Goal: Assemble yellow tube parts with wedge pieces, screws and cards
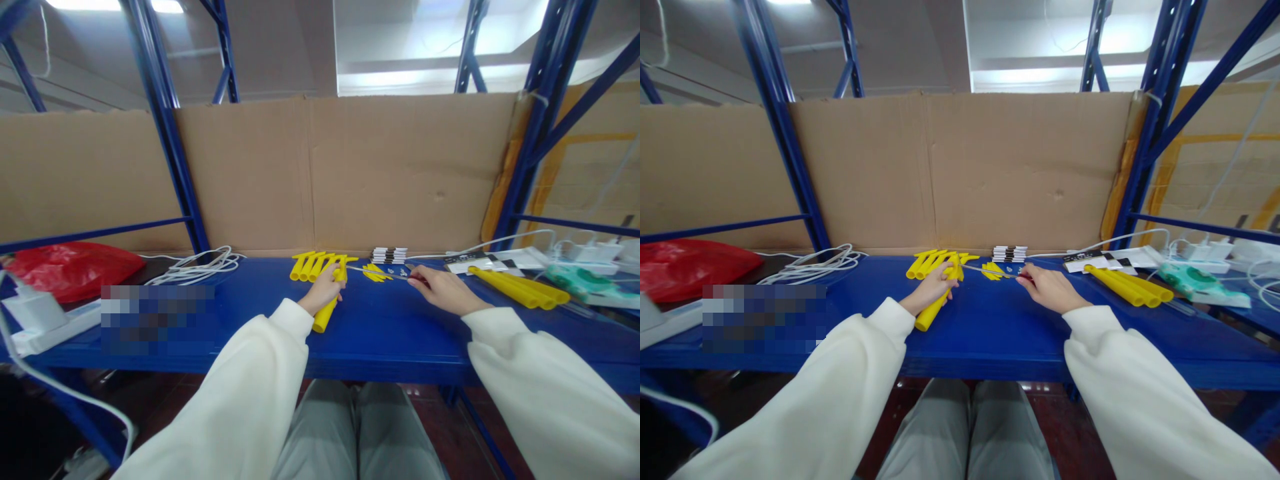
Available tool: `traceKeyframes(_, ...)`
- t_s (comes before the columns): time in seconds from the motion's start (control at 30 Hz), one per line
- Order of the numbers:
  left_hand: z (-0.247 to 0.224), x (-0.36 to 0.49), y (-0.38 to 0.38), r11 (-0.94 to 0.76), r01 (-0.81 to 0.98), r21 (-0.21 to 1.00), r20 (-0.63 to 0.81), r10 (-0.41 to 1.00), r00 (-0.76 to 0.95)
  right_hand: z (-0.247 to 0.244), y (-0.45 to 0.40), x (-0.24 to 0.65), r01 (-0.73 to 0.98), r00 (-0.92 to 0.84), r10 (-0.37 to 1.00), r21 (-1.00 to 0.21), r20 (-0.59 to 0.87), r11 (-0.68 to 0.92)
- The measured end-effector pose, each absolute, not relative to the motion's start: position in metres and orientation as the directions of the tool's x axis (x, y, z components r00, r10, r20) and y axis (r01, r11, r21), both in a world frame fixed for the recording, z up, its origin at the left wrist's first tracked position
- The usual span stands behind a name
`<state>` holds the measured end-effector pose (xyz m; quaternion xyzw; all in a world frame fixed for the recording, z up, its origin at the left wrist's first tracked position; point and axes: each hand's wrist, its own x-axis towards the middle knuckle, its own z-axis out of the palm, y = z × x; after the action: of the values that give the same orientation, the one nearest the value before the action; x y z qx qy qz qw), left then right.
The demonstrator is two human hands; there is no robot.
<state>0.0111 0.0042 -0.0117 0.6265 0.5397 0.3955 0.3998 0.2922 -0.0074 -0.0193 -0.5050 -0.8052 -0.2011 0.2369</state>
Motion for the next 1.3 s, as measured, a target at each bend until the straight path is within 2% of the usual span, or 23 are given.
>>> traceKeyframes(0.37,-0.0114,0.0113,0.0047,-0.11,0.347,0.931,0.076,0.991,0.112,-0.0209,-0.0065,0.2959,0.906,-0.405,0.647,0.184,0.646,0.382)
traceKeyframes(0.7,-0.0126,0.0102,0.0051,-0.117,0.364,0.924,0.081,0.99,0.113,-0.0242,-0.0007,0.2991,0.867,-0.461,0.64,0.159,0.615,0.472)
traceKeyframes(0.9,-0.0177,0.0078,0.0112,-0.147,0.387,0.911,0.107,0.987,0.121,-0.0227,-0.0061,0.2962,0.907,-0.408,0.619,0.217,0.671,0.362)
traceKeyframes(1.17,-0.0157,0.0091,0.0089,-0.124,0.375,0.919,0.092,0.99,0.103,-0.0229,-0.0062,0.2934,0.92,-0.371,0.696,0.143,0.615,0.364)
traceKeyframes(1.3,-0.0179,0.0089,0.0117,-0.123,0.36,0.925,0.092,0.99,0.103,-0.0218,-0.0064,0.2948,0.911,-0.392,0.685,0.159,0.614,0.38)
